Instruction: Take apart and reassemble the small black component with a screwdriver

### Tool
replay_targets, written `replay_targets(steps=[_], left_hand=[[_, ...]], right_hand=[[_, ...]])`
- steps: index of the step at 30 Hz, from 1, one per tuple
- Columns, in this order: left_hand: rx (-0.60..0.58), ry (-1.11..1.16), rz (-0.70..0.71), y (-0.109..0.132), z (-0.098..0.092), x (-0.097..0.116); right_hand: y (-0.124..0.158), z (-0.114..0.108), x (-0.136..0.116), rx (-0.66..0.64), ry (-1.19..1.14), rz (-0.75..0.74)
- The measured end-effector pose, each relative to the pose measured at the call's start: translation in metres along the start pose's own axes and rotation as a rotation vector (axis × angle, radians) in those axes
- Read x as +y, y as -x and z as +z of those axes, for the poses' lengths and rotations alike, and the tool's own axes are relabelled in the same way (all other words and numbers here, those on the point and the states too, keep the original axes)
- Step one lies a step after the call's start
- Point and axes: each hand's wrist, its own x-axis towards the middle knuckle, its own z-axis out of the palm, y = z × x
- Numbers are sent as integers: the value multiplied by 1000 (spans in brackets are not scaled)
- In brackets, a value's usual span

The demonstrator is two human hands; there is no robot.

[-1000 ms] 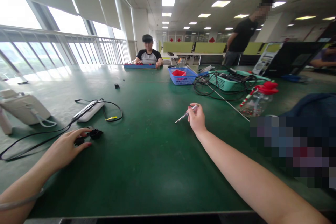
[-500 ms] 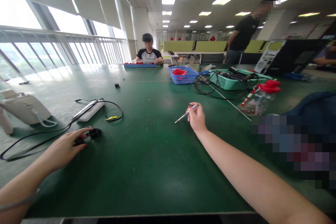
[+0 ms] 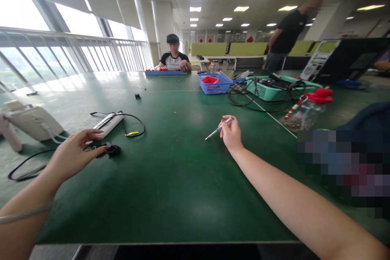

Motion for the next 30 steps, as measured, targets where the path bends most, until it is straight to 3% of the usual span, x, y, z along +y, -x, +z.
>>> replay_targets(steps=[4,9,12,19,30], left_hand=[[-39,265,-101,-7,8,7],[-54,477,-98,-3,21,2],[-69,394,-28,1,24,-7],[-192,-30,110,2,26,-19],[-126,-13,185,-2,34,-19]], right_hand=[[0,0,-1,4,-14,-4],[0,1,-4,4,-28,-10],[2,1,-7,-1,-38,-8],[5,0,-11,-33,-38,-12],[5,0,-11,-32,-62,-19]])
